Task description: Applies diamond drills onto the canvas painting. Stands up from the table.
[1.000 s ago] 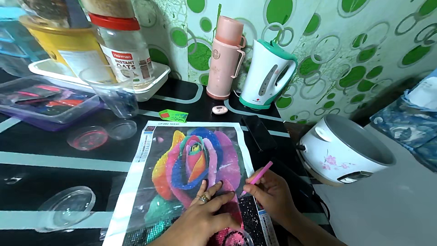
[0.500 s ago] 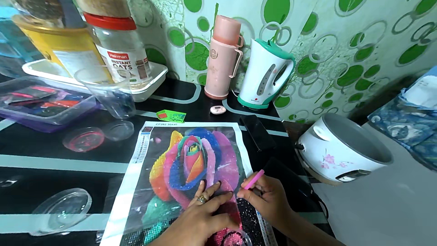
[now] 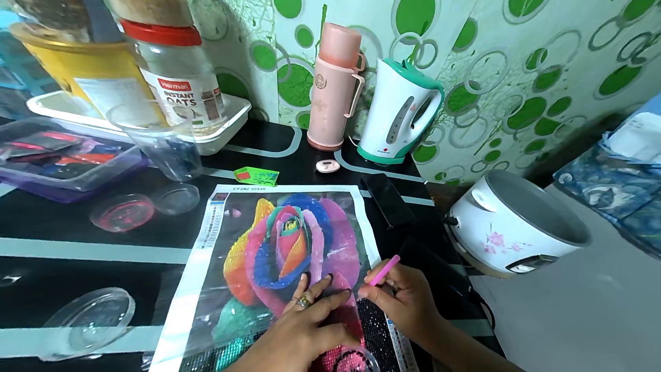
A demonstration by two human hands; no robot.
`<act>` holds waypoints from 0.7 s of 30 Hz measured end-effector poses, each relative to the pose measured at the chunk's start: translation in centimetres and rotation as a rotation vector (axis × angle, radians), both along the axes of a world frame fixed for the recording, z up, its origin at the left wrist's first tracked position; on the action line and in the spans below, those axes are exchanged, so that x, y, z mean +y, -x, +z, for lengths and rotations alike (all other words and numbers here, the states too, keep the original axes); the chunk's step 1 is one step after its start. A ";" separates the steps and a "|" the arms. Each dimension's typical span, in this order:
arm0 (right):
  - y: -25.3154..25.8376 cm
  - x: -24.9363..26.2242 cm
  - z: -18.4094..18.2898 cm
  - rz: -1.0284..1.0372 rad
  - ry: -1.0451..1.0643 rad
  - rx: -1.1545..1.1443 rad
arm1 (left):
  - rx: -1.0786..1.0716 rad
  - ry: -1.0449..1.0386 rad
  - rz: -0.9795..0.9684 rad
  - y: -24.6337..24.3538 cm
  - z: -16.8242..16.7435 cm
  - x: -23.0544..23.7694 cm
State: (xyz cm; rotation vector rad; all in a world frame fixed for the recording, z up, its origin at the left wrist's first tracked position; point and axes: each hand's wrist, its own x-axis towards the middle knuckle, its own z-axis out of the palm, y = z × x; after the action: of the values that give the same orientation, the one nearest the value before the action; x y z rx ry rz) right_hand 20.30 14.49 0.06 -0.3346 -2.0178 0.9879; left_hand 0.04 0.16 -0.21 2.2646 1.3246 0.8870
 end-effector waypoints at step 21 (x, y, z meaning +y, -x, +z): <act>-0.1 0.0 0.2 0.012 0.034 -0.013 | 0.003 -0.005 0.003 0.0 0.0 -0.1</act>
State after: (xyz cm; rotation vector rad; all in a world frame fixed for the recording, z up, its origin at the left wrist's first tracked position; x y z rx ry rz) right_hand 20.39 14.53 0.22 -0.3479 -2.0186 1.0312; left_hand 0.04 0.11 -0.24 2.2689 1.3293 0.8891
